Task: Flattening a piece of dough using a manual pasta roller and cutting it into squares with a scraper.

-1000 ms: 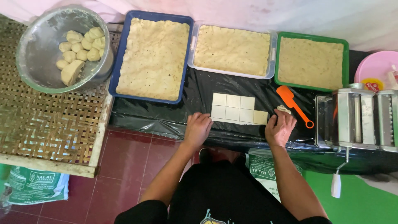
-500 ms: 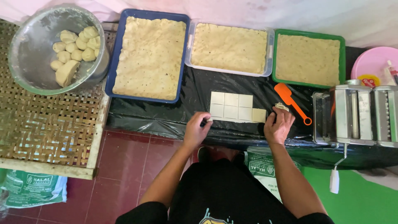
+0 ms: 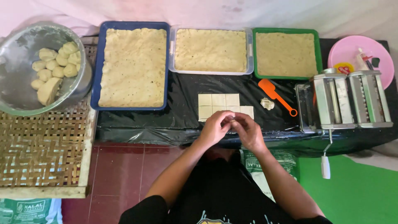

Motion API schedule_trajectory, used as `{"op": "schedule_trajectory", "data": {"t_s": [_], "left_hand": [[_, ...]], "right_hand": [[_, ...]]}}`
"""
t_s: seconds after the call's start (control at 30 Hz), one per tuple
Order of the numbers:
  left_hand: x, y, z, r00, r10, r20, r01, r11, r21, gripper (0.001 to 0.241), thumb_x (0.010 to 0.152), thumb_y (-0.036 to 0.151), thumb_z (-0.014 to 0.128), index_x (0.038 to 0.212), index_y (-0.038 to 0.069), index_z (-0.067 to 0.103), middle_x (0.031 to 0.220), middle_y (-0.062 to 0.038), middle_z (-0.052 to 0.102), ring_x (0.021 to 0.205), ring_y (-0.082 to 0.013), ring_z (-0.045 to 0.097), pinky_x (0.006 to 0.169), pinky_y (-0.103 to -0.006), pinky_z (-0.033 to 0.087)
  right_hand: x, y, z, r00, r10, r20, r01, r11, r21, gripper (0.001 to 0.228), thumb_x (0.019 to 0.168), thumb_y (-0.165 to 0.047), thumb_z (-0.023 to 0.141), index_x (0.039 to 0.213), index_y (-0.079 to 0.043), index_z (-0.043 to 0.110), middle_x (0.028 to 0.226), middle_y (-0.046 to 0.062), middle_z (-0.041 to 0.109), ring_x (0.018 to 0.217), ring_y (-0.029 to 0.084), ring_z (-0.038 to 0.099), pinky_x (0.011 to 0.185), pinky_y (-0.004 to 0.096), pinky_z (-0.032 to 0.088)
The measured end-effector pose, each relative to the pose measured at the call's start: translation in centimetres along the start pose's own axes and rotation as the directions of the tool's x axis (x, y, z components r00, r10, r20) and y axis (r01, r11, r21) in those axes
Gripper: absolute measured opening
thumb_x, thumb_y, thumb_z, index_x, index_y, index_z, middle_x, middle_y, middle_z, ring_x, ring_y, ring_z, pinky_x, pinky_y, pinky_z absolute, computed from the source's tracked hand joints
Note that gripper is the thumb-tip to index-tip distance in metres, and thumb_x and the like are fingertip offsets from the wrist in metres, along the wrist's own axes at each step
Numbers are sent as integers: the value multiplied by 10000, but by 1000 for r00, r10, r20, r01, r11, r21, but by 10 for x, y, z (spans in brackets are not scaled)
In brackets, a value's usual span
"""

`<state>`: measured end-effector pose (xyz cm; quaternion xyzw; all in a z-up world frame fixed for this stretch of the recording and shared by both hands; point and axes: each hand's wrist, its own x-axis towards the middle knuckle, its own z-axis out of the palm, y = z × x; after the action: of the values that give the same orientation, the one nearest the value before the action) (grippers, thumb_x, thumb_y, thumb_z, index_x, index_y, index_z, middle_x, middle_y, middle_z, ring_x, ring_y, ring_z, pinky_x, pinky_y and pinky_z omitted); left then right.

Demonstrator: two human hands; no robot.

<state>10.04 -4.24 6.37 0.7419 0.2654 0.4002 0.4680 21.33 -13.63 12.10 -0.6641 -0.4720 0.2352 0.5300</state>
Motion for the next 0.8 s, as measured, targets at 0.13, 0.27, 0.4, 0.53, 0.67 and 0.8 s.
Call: {"op": "schedule_trajectory", "data": {"t_s": [0.13,0.27,0.4,0.53,0.67,0.8], "left_hand": [[0,9,6,996,-28,79,34,996,-84,523,783,-126,762,1244,109,682,968,-131,723,860,-297,746,723,-352,635],[-1,-20,-19,994,93,50,-85,987,-134,516,829,-124,724,1314,12,614,1121,-209,665,975,-367,715,821,-423,633],[-1,-48,-76,981,146,-126,-97,940,328,307,919,21,680,1225,49,682,1082,-140,693,1014,-338,678,911,-433,560],[-9,-67,-107,978,135,-157,-52,895,444,290,933,48,690,1224,54,691,1057,-135,714,1028,-329,667,937,-428,535],[-13,-83,-112,968,184,-173,-79,871,486,250,929,41,680,1176,68,711,1061,-119,711,1032,-322,667,931,-424,548],[-21,-91,-108,945,261,-196,-115,828,549,199,932,31,658,1105,101,728,1031,-69,703,1031,-268,674,927,-368,554]], "right_hand": [[2,18,-13,992,120,-49,-121,992,-20,229,924,-68,749,1151,-41,747,858,166,780,781,268,773,705,404,610],[25,71,-59,982,-26,-188,-49,923,-383,236,856,-107,840,1082,-95,772,884,122,766,779,281,746,711,379,593],[68,119,-109,944,-277,-179,82,723,-686,227,830,-119,883,1026,-140,771,961,71,733,870,303,724,796,402,587],[80,176,-108,938,-343,-46,171,576,-800,128,894,-172,869,977,-116,789,903,80,720,823,287,722,781,376,588],[72,185,-88,931,-361,-47,127,443,-888,248,903,-275,798,1132,-178,787,1118,51,670,1064,290,640,888,437,558],[61,133,-60,919,-385,-86,46,322,-946,459,776,-243,795,1222,-149,742,1303,92,551,1201,357,499,960,534,459]]}}
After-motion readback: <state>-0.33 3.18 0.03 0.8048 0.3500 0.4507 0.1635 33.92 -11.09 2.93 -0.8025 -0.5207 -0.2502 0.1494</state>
